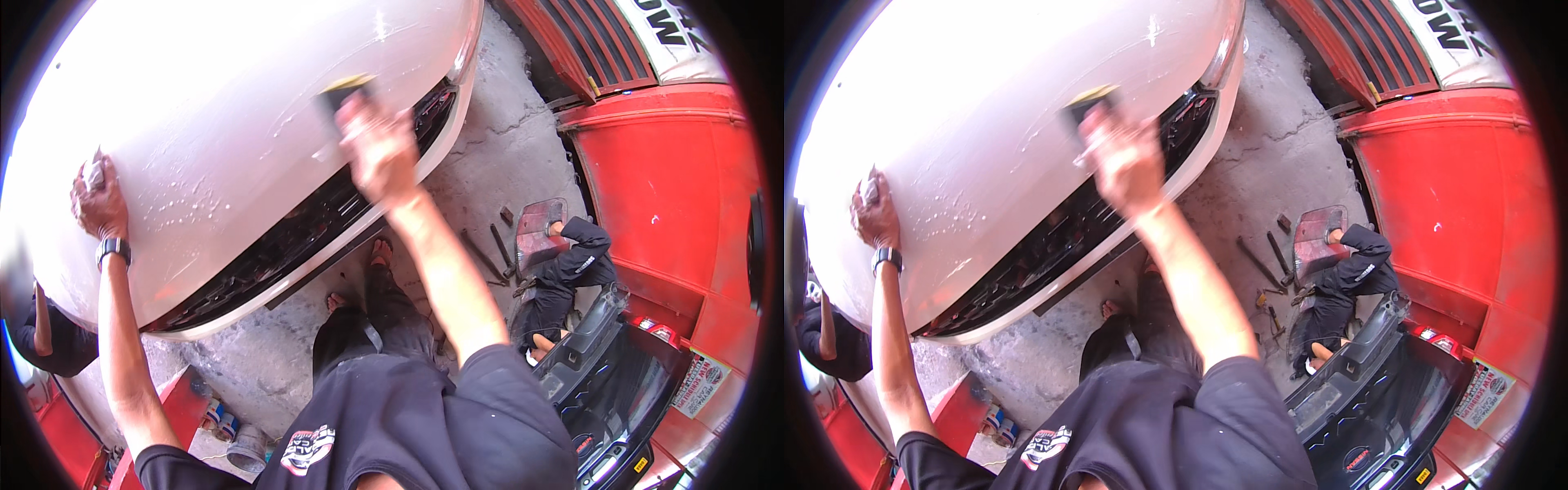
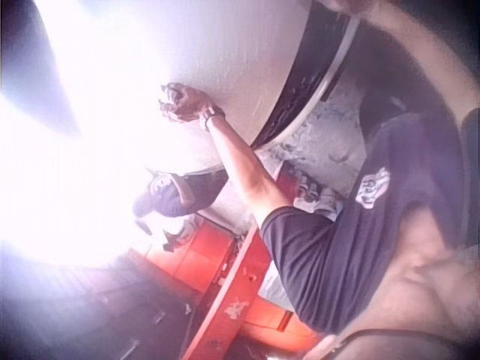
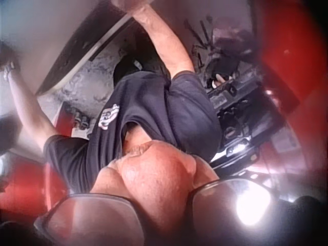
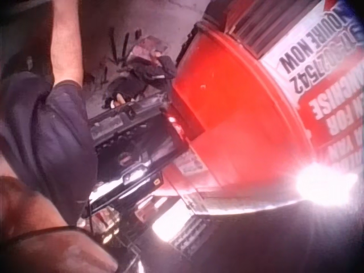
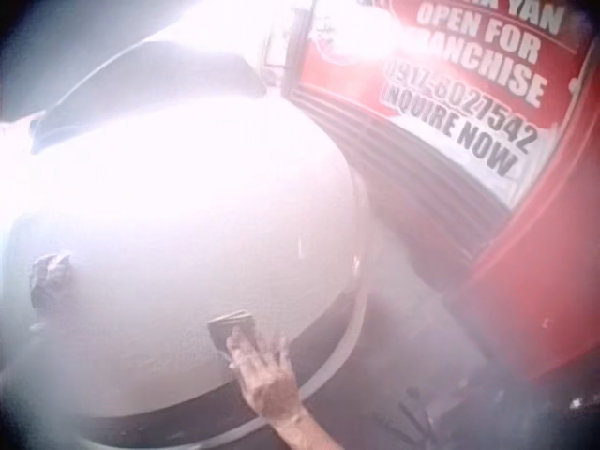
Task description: The person scrubs the white car hood with a sponge and a cleaning solution, then wipes the surface with a cloth. The person repeats the scrubbing and wiping process across the hood.
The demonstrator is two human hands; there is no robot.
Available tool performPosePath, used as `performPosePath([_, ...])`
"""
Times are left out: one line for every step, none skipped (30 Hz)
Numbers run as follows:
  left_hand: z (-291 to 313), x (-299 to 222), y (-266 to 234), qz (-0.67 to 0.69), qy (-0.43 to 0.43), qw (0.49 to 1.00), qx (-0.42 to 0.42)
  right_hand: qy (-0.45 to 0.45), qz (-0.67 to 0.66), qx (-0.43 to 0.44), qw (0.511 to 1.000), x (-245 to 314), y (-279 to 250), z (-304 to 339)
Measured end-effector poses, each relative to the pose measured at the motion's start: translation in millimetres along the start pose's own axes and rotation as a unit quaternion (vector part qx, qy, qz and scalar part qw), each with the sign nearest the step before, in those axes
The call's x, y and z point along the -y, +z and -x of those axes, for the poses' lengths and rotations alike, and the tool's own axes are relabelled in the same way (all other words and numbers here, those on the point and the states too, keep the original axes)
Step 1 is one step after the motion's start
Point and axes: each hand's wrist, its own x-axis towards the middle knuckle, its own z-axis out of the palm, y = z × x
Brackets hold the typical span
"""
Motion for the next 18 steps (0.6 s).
performPosePath([-1.6,3.0,5.0,-0.001,0.020,1.000,-0.009,0.025,0.052,0.000,0.998,-53.2,-13.1,-17.5])
performPosePath([-2.9,-0.4,11.2,0.014,0.015,1.000,-0.005,0.062,0.058,-0.022,0.996,-104.2,-25.1,-37.1])
performPosePath([-2.5,0.3,13.6,0.024,0.008,1.000,0.000,0.162,0.097,0.038,0.981,-131.6,-40.7,-56.6])
performPosePath([-2.2,-1.0,12.4,0.031,0.004,0.999,0.007,0.170,0.141,0.024,0.975,-147.4,-49.0,-72.7])
performPosePath([-0.9,-11.4,14.1,0.023,0.002,1.000,0.004,0.168,0.161,0.002,0.973,-157.6,-41.6,-72.1])
performPosePath([-3.2,-13.3,14.0,0.014,0.008,1.000,0.001,0.165,0.178,-0.023,0.970,-163.1,-27.0,-66.0])
performPosePath([-2.0,-12.0,18.5,0.008,0.014,1.000,0.003,0.127,0.060,-0.083,0.987,-160.6,-13.7,-51.2])
performPosePath([0.2,6.7,9.9,-0.020,0.012,1.000,-0.002,0.123,0.136,-0.002,0.983,-106.5,-10.1,-48.5])
performPosePath([1.1,6.5,8.5,-0.024,0.007,1.000,-0.001,0.115,0.091,0.014,0.989,-79.5,-8.8,-31.9])
performPosePath([1.3,7.3,5.0,-0.024,0.008,1.000,-0.001,0.119,0.029,0.037,0.992,-57.6,-5.1,-13.0])
performPosePath([0.7,5.9,3.5,-0.021,0.008,1.000,-0.002,0.088,0.043,0.049,0.994,-66.9,-7.7,-9.7])
performPosePath([2.1,10.4,-0.5,-0.024,0.006,1.000,-0.003,0.055,0.050,0.062,0.995,-77.9,-9.8,-9.4])
performPosePath([1.1,13.3,-0.6,-0.020,0.022,1.000,-0.007,0.042,0.061,0.041,0.996,-99.6,-18.7,-28.2])
performPosePath([0.3,11.8,1.3,-0.008,0.015,1.000,-0.007,0.052,0.029,0.018,0.998,-129.0,-24.3,-54.9])
performPosePath([0.2,7.0,4.7,0.009,0.010,1.000,-0.005,0.069,-0.029,-0.004,0.997,-165.2,-28.0,-83.4])
performPosePath([0.8,5.4,4.2,0.017,0.002,1.000,-0.003,0.148,-0.016,0.023,0.989,-189.6,-29.5,-112.8])
performPosePath([1.9,-3.9,8.7,0.025,0.000,1.000,0.002,0.130,0.049,0.010,0.990,-223.6,-34.3,-136.0])
performPosePath([2.9,-7.0,10.3,0.020,-0.001,1.000,0.001,0.162,0.132,0.042,0.977,-236.6,-36.9,-163.7])
